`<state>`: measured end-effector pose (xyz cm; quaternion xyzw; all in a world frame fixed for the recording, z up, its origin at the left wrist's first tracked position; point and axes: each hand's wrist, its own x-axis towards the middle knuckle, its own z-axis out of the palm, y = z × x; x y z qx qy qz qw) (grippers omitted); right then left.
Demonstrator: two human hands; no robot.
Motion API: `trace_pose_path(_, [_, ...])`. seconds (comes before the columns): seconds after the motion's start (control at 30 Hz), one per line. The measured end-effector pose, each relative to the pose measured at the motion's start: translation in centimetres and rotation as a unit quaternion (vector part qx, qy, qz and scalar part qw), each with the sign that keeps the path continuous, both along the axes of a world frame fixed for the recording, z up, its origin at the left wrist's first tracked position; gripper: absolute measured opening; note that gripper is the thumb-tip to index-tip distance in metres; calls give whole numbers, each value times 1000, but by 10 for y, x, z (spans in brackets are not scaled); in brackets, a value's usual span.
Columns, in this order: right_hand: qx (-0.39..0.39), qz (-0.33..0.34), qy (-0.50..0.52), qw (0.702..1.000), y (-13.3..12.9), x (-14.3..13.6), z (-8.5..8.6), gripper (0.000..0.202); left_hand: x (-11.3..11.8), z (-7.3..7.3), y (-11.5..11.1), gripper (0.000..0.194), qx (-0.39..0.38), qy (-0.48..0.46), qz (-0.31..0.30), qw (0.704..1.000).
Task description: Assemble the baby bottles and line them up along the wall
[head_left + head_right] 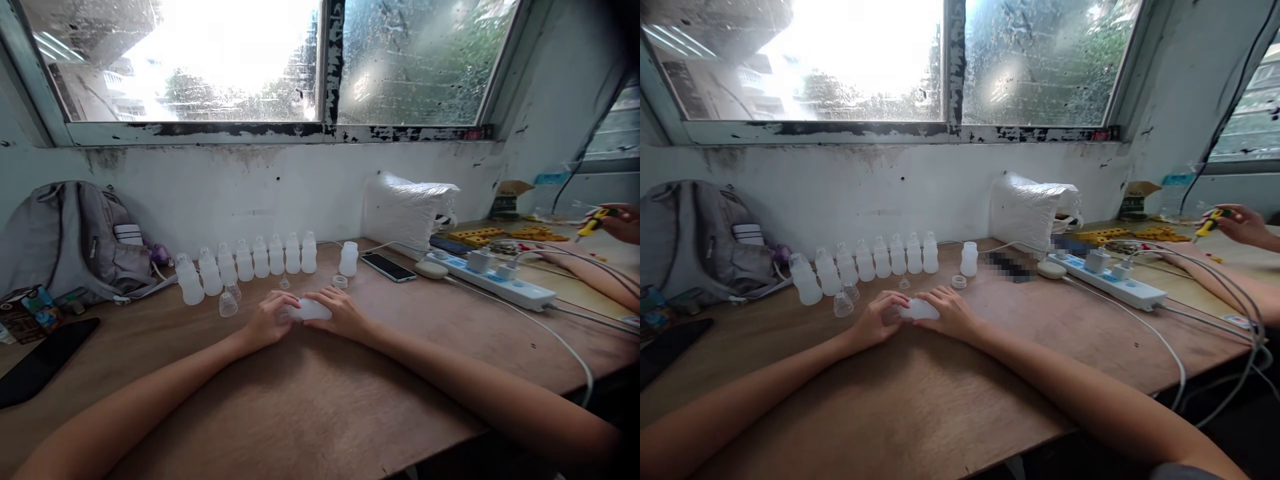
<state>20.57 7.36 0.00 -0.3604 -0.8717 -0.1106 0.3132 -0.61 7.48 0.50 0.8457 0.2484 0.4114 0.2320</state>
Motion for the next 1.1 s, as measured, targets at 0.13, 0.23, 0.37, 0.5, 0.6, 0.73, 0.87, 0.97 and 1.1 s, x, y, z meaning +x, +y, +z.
trace_pose_path(0.13, [29,-23,3,999,3,4,2,48,1,3,-8,23,49,-22,42,998])
trace_pose_path(0.23, [64,3,-28,998,1,5,5,45,2,4,-3,30,-50,-57,84,994])
trace_pose_path(0.37, [65,40,-55,996,-3,4,8,42,2,4,2,30,-156,9,48,987])
trace_pose_path(0.5, [9,18,17,1000,-2,2,6,46,1,5,-3,37,3,-14,25,1000])
trace_pose_path(0.6, [15,11,29,999,-1,2,5,47,-1,6,-4,41,-8,-45,37,998])
trace_pose_path(0.73, [81,43,-26,995,-2,3,8,42,-1,6,1,33,-104,-23,66,992])
trace_pose_path(0.87, [85,42,-45,994,-8,1,9,38,1,1,0,30,10,38,103,994])
trace_pose_path(0.97, [-7,38,21,999,-14,-5,9,43,1,-4,-3,34,155,57,99,981])
trace_pose_path(1.1, [-67,46,46,996,-20,-8,14,46,-2,2,-5,49,270,151,108,945])
